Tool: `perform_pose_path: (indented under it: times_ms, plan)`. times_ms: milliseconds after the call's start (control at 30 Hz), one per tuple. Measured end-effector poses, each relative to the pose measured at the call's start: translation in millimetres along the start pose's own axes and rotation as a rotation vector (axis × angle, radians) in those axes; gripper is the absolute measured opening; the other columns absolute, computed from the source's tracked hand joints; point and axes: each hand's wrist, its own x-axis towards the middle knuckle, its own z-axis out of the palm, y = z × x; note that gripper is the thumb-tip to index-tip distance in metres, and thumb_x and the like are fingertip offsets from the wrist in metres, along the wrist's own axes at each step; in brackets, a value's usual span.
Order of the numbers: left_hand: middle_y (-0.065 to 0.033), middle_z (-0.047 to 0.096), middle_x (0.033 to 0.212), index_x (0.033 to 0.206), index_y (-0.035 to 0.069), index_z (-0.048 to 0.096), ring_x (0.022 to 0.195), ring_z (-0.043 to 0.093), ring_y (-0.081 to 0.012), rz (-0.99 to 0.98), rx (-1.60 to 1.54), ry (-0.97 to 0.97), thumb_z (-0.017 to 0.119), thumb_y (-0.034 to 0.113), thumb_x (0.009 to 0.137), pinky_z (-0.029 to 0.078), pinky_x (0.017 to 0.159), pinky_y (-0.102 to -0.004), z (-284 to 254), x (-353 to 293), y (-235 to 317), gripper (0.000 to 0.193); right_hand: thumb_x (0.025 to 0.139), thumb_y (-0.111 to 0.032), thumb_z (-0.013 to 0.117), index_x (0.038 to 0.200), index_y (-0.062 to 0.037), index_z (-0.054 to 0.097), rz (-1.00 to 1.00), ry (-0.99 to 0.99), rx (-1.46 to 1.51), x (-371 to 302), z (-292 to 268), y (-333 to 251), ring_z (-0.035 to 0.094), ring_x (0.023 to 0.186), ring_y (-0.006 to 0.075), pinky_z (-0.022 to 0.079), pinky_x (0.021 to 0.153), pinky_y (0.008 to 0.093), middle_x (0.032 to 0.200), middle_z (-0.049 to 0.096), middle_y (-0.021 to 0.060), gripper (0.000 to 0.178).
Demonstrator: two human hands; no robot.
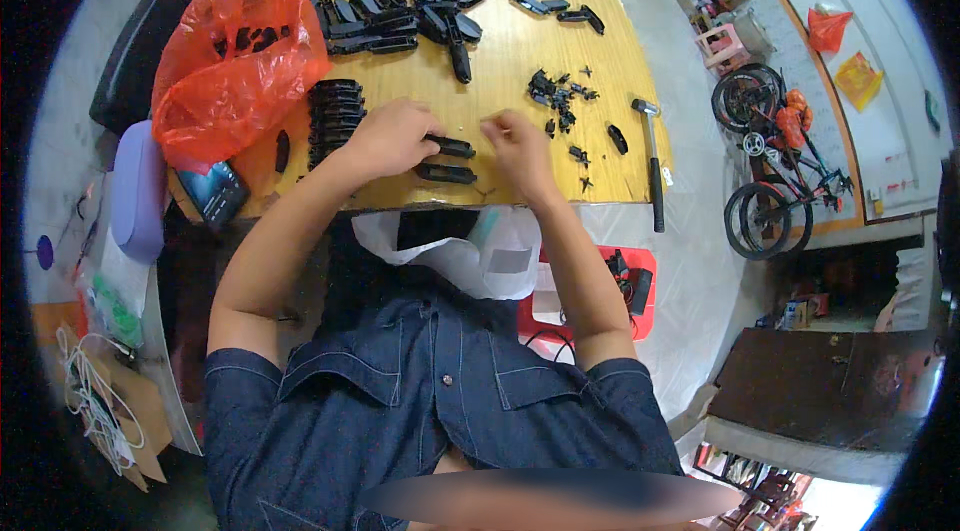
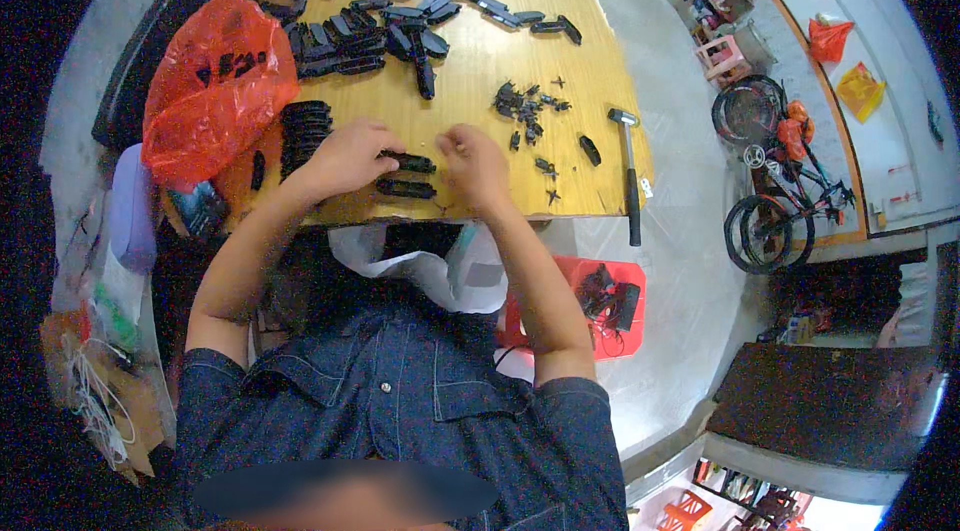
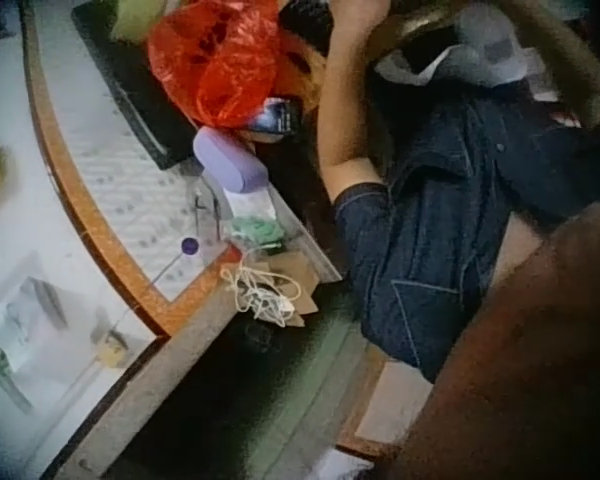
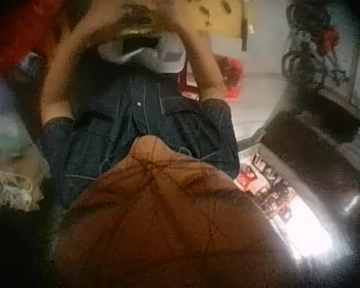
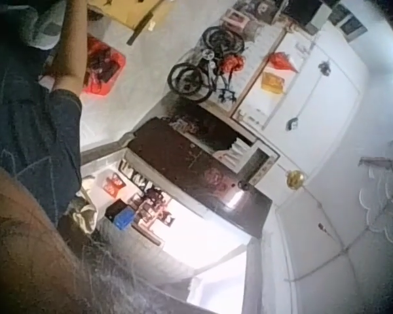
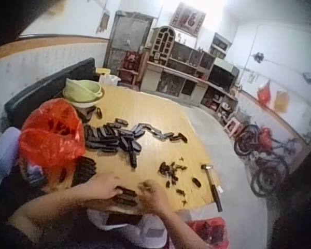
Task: The person assembles small plastic components by hand, then sorts the assembled components into a plastic container.
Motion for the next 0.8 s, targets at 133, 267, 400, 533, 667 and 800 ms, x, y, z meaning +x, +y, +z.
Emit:
perform_pose_path:
  times_ms: [133, 267, 400, 533, 667, 800]
  plan:
    - [-0.009, 0.058, 0.1, 0.104, 0.01, 0.061, 0.098, 0.052, -0.0303, 0.102, -0.026, 0.199, 0.066, 0.027, 0.07, 0.044, 0.081, -0.0409, 1, -17, 19, 0.038, 0.082, -0.026, 0.059, 0.086, -0.0045, 0.063, 0.133, 0.233, 0.019, -4, -43, 17, 0.061, 0.072, 0.0294, 0.047, 0.063, 0.0362, 0.08, 0.063, 0.0152, 0.022]
    - [-0.0108, 0.057, 0.102, 0.104, 0.009, 0.058, 0.098, 0.052, -0.0306, 0.167, 0.059, 0.101, 0.069, 0.034, 0.066, 0.043, 0.084, -0.0399, 10, -16, 16, 0.046, 0.082, -0.027, 0.058, 0.084, -0.0038, 0.062, 0.147, 0.342, -0.256, 4, -60, 22, 0.061, 0.074, 0.0308, 0.047, 0.064, 0.0387, 0.08, 0.063, 0.0158, 0.024]
    - [-0.0118, 0.059, 0.096, 0.101, 0.009, 0.059, 0.094, 0.055, -0.0298, 0.089, 0.062, 0.012, 0.066, 0.029, 0.069, 0.045, 0.081, -0.0388, -12, -22, 13, 0.039, 0.081, -0.026, 0.056, 0.081, -0.0031, 0.061, 0.194, 0.223, -0.535, 10, -63, 23, 0.06, 0.077, 0.0329, 0.047, 0.066, 0.0425, 0.082, 0.062, 0.0166, 0.023]
    - [-0.011, 0.059, 0.093, 0.094, 0.007, 0.061, 0.093, 0.056, -0.0284, -0.06, 0.178, 0.181, 0.061, 0.023, 0.072, 0.047, 0.078, -0.0401, -22, 1, -15, 0.027, 0.079, -0.023, 0.056, 0.096, -0.0059, 0.062, 0.24, 0.007, -0.701, 21, -50, 21, 0.059, 0.086, 0.0326, 0.047, 0.073, 0.0422, 0.093, 0.062, 0.0169, 0.025]
    - [-0.0091, 0.058, 0.091, 0.088, 0.008, 0.061, 0.091, 0.056, -0.0268, -0.244, 0.471, 0.439, 0.059, 0.02, 0.073, 0.048, 0.074, -0.0404, -21, 45, -60, 0.019, 0.079, -0.022, 0.055, 0.096, -0.0051, 0.061, 0.068, 0.048, -0.629, 20, -33, 35, 0.059, 0.087, 0.0324, 0.047, 0.074, 0.0421, 0.096, 0.061, 0.0172, 0.024]
    - [-0.0079, 0.056, 0.086, 0.083, 0.009, 0.061, 0.088, 0.055, -0.0256, -0.259, 0.615, 0.525, 0.061, 0.017, 0.071, 0.049, 0.072, -0.0379, -20, 59, -74, 0.015, 0.078, -0.016, 0.06, 0.09, -0.0009, 0.059, -0.063, 0.077, -0.261, 13, -16, 21, 0.059, 0.082, 0.0305, 0.047, 0.071, 0.0364, 0.092, 0.061, 0.0167, 0.02]
